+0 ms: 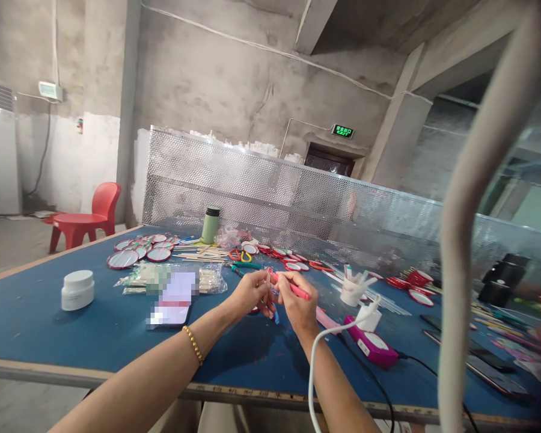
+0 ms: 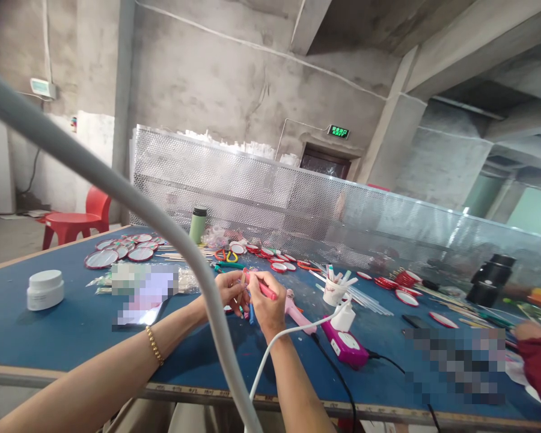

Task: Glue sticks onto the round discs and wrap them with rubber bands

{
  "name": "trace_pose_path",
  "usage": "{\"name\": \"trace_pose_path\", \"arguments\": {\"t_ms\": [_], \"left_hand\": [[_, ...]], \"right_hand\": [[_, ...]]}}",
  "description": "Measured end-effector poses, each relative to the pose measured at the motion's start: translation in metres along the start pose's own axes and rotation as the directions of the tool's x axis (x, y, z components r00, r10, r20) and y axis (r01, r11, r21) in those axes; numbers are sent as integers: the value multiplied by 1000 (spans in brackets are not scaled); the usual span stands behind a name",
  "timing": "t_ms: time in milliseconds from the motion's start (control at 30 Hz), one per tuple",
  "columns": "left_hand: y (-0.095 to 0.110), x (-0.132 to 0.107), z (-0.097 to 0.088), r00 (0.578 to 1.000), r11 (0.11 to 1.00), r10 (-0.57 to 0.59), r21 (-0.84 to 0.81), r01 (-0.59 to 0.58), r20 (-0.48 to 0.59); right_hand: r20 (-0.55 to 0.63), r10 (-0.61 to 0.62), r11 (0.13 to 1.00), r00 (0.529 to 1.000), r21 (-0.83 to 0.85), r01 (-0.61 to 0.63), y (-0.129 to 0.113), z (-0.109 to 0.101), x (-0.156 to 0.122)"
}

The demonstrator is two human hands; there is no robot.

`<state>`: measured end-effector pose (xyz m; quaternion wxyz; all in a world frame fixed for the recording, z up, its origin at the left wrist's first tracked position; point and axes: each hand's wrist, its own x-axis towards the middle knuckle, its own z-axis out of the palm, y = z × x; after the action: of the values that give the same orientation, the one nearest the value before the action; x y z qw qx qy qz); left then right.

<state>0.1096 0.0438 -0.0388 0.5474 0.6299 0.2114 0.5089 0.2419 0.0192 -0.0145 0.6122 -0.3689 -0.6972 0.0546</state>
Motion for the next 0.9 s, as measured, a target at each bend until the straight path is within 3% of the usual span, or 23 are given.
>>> {"name": "trace_pose_path", "arguments": {"t_ms": [900], "left_hand": [[-2, 1, -1, 1000, 1000, -13, -2, 13, -5]], "right_hand": [[-28, 13, 1000, 1000, -3, -13, 3, 0, 0]]}}
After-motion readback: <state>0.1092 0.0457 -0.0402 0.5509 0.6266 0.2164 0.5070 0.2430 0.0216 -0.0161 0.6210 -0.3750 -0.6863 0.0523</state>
